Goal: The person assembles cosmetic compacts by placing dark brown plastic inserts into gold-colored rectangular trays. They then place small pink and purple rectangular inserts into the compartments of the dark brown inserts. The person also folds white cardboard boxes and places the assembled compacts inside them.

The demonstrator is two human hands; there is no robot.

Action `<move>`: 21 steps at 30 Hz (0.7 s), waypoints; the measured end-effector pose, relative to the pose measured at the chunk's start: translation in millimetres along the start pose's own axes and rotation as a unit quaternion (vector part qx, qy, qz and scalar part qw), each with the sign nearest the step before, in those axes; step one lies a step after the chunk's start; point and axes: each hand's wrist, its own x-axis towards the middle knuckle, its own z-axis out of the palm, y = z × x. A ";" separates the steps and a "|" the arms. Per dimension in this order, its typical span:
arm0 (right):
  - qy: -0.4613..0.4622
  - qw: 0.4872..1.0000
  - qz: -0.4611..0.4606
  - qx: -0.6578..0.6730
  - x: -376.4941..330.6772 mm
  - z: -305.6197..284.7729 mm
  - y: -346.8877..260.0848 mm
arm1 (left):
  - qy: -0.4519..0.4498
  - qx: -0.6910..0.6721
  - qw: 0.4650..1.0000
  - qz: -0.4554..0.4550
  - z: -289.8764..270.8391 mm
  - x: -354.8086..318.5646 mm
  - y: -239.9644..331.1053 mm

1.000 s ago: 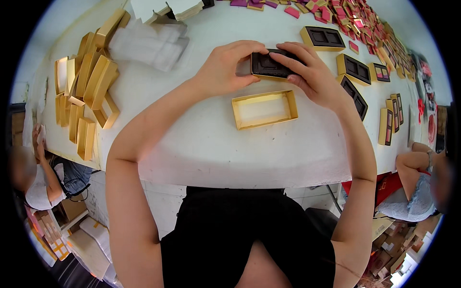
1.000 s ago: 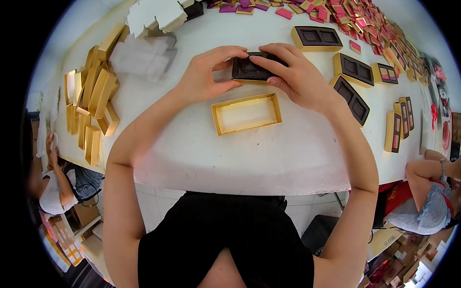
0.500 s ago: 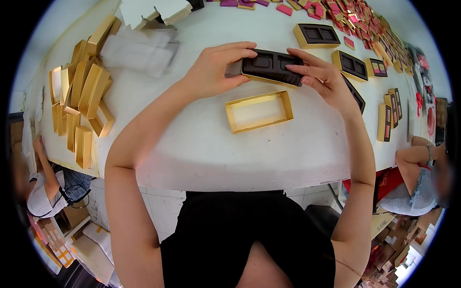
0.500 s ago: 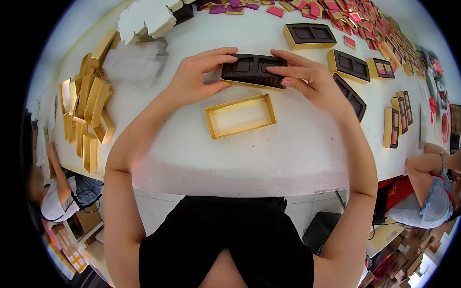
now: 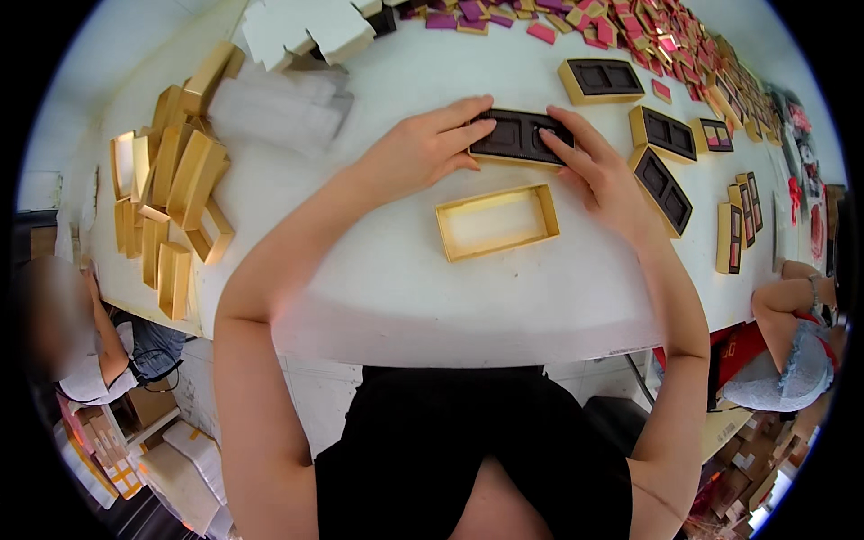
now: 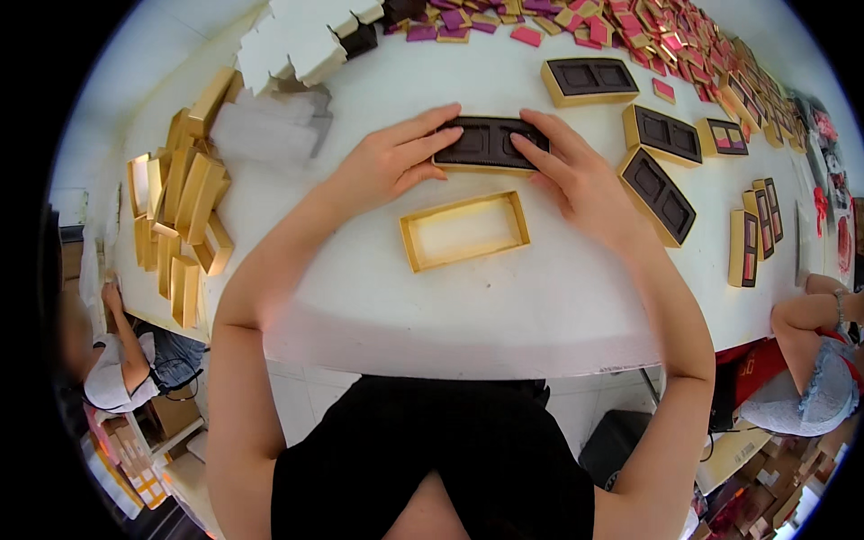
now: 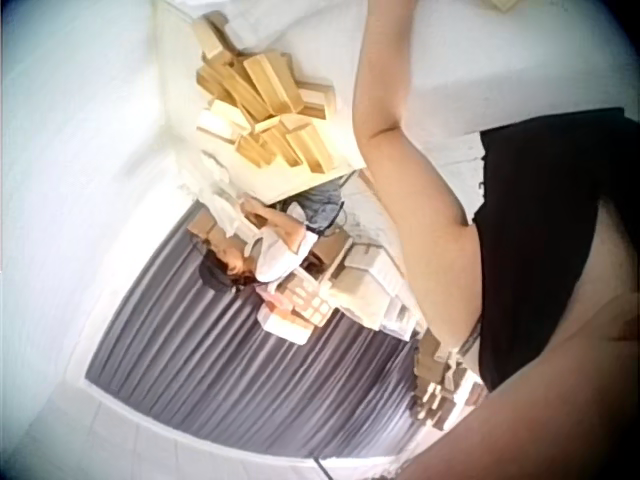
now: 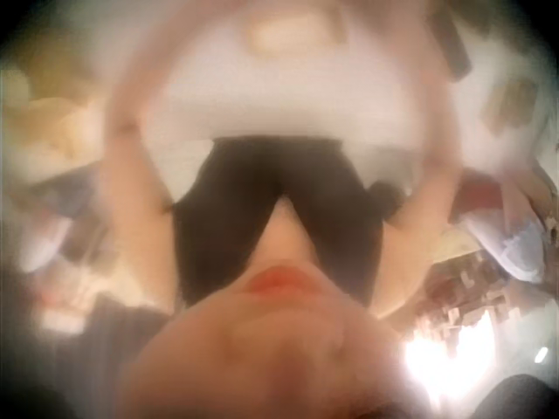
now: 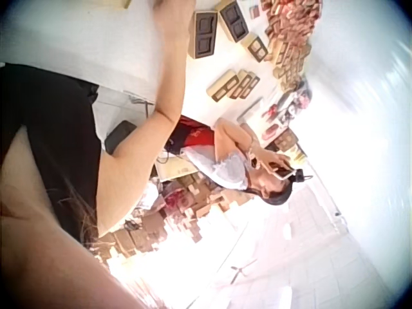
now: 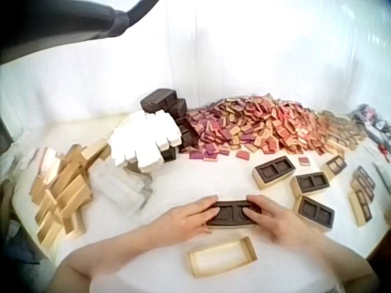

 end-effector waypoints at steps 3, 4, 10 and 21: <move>0.060 0.989 0.087 0.102 3.6 2.2 -7.4 | 0.013 -0.171 0.980 -0.099 1.5 1.4 2.6; 0.059 0.992 0.070 0.082 2.9 4.2 -5.9 | 0.029 -0.229 0.965 -0.126 4.9 2.6 4.4; 0.018 0.999 0.037 0.019 4.5 -1.1 -3.8 | 0.000 -0.021 0.998 -0.054 7.6 3.1 13.2; 0.022 0.990 0.047 -0.132 83.2 -59.0 -5.1 | -0.048 0.115 0.991 -0.053 -20.3 -54.5 98.3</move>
